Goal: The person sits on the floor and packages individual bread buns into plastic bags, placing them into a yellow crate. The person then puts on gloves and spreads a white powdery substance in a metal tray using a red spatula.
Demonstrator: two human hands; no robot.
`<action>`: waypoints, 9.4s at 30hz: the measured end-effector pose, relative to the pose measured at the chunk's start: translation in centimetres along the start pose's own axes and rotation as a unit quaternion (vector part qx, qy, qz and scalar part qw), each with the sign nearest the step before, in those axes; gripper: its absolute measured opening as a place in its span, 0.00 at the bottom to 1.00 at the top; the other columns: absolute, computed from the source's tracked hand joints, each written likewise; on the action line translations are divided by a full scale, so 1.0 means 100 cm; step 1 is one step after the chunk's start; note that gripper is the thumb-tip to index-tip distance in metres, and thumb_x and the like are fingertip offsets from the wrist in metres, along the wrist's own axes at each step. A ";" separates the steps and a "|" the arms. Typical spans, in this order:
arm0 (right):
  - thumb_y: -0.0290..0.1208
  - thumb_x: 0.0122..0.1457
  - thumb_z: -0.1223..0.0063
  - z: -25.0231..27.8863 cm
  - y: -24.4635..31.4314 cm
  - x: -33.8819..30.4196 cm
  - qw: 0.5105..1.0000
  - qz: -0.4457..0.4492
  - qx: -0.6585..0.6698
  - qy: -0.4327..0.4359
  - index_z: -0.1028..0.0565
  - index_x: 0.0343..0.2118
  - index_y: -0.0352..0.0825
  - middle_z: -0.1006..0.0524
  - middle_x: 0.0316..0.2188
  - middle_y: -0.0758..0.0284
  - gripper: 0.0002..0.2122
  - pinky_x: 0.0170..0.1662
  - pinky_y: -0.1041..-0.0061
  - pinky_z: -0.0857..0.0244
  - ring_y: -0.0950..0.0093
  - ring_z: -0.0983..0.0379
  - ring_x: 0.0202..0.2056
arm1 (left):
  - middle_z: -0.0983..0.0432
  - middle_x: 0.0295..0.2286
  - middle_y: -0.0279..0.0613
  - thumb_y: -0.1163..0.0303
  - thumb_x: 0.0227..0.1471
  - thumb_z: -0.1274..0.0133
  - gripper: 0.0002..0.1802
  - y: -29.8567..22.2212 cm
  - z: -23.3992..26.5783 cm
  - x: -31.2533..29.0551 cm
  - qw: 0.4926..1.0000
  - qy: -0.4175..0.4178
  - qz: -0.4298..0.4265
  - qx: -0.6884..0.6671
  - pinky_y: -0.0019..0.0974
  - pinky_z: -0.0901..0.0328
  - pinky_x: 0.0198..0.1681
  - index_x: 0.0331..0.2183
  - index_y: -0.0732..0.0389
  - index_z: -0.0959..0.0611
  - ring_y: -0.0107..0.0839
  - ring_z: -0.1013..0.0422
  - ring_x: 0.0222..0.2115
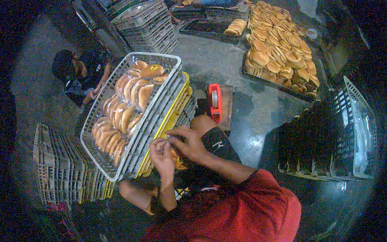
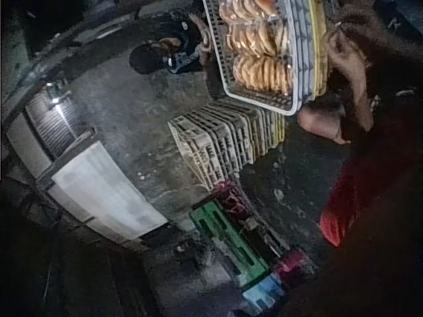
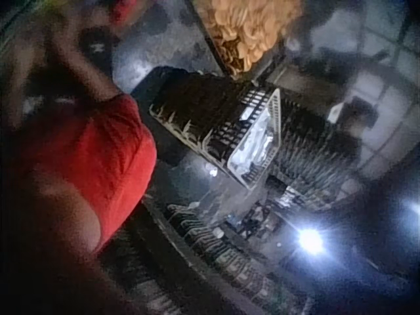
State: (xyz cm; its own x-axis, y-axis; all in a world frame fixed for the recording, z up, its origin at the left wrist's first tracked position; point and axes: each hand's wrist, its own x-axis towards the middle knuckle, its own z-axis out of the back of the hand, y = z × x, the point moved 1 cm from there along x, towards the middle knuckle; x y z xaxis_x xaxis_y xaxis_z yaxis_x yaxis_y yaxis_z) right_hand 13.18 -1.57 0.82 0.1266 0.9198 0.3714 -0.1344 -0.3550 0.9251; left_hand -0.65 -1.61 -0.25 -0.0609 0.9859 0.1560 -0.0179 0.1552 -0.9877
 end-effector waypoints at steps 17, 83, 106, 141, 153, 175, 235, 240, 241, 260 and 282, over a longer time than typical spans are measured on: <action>0.25 0.59 0.40 -0.001 -0.021 0.009 0.995 -0.005 0.092 -0.031 0.26 0.26 0.31 0.25 0.34 0.66 0.08 0.46 0.74 0.35 0.75 0.30 0.41 | 0.26 0.33 0.37 0.75 0.61 0.47 0.04 -0.004 -0.024 0.005 0.999 -0.039 0.003 0.012 0.30 0.34 0.37 0.38 0.65 0.22 0.23 0.32 0.31; 0.27 0.51 0.35 -0.113 -0.004 0.216 0.935 0.204 -0.112 0.268 0.29 0.57 0.36 0.26 0.54 0.63 0.28 0.58 0.63 0.35 0.67 0.29 0.54 | 0.21 0.45 0.61 0.52 0.45 0.49 0.35 0.019 0.133 0.221 0.727 0.378 0.074 0.568 0.51 0.32 0.52 0.52 0.62 0.20 0.52 0.24 0.46; 0.48 0.67 0.54 -0.158 -0.073 0.222 0.986 -0.028 -0.083 0.141 0.20 0.39 0.33 0.18 0.32 0.57 0.20 0.34 0.59 0.28 0.63 0.20 0.34 | 0.23 0.36 0.43 0.67 0.64 0.52 0.11 -0.070 0.112 0.172 0.955 -0.207 -0.182 0.111 0.33 0.35 0.47 0.39 0.67 0.22 0.32 0.28 0.39; 0.36 0.63 0.48 0.029 0.010 0.013 0.991 -0.041 -0.080 -0.101 0.23 0.47 0.31 0.23 0.37 0.58 0.16 0.50 0.62 0.34 0.62 0.26 0.42 | 0.30 0.52 0.44 0.77 0.46 0.35 0.41 0.007 -0.002 0.003 0.967 0.107 0.087 -0.213 0.37 0.38 0.59 0.60 0.67 0.33 0.33 0.31 0.52; 0.35 0.70 0.53 0.022 -0.026 0.005 0.972 -0.141 0.186 0.007 0.25 0.37 0.28 0.25 0.27 0.60 0.13 0.38 0.68 0.34 0.75 0.29 0.33 | 0.29 0.53 0.46 0.44 0.63 0.54 0.38 0.023 0.008 -0.008 0.923 0.093 0.140 -0.347 0.42 0.35 0.58 0.58 0.69 0.30 0.39 0.30 0.52; 0.37 0.60 0.37 0.018 -0.017 -0.020 0.987 -0.012 0.085 0.133 0.21 0.38 0.30 0.23 0.37 0.66 0.13 0.48 0.72 0.35 0.74 0.28 0.42 | 0.26 0.32 0.39 0.83 0.52 0.48 0.05 0.000 0.011 -0.006 0.996 0.092 -0.001 -0.002 0.33 0.35 0.44 0.33 0.72 0.18 0.29 0.31 0.36; 0.28 0.57 0.38 0.147 -0.233 -0.014 0.870 -0.395 -0.293 -0.029 0.18 0.31 0.28 0.17 0.32 0.62 0.07 0.42 0.74 0.29 0.73 0.21 0.34 | 0.21 0.24 0.41 0.74 0.50 0.40 0.11 0.027 -0.001 0.001 0.967 -0.136 -0.063 0.208 0.39 0.31 0.33 0.39 0.61 0.16 0.37 0.24 0.25; 0.25 0.57 0.39 0.069 -0.063 0.014 0.991 -0.057 -0.027 0.114 0.17 0.36 0.31 0.21 0.45 0.62 0.06 0.51 0.74 0.32 0.71 0.25 0.48 | 0.23 0.23 0.42 0.76 0.48 0.41 0.11 0.024 0.001 0.007 0.942 -0.158 -0.145 0.259 0.42 0.32 0.31 0.37 0.60 0.16 0.42 0.26 0.23; 0.24 0.57 0.39 0.050 -0.041 0.010 0.983 -0.090 0.012 0.160 0.18 0.37 0.31 0.23 0.46 0.63 0.06 0.52 0.75 0.33 0.72 0.27 0.50 | 0.24 0.23 0.42 0.76 0.48 0.41 0.11 0.024 -0.001 0.007 0.933 -0.161 -0.178 0.266 0.42 0.32 0.30 0.37 0.60 0.16 0.43 0.26 0.23; 0.31 0.53 0.35 0.004 -0.027 0.018 0.984 -0.087 0.086 0.127 0.22 0.39 0.32 0.22 0.37 0.67 0.13 0.51 0.73 0.34 0.74 0.27 0.42 | 0.22 0.39 0.40 0.72 0.55 0.38 0.23 -0.024 0.024 0.021 0.998 0.044 0.029 -0.029 0.33 0.33 0.46 0.51 0.66 0.25 0.27 0.27 0.41; 0.27 0.49 0.40 -0.167 0.014 0.261 0.905 0.270 -0.101 0.313 0.30 0.58 0.37 0.25 0.53 0.59 0.30 0.58 0.65 0.34 0.63 0.27 0.53 | 0.22 0.47 0.56 0.24 0.47 0.53 0.49 -0.015 0.128 0.208 0.749 0.199 0.079 0.627 0.58 0.37 0.56 0.45 0.64 0.15 0.54 0.28 0.51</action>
State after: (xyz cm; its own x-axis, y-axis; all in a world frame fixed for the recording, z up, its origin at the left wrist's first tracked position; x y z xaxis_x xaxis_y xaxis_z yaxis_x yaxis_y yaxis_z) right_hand -0.09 24.76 10.48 -0.5838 0.5583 0.5894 -0.1949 -0.8012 0.5658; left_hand -14.63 17.84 4.59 0.1372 0.9649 -0.2240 -0.9804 0.1000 -0.1695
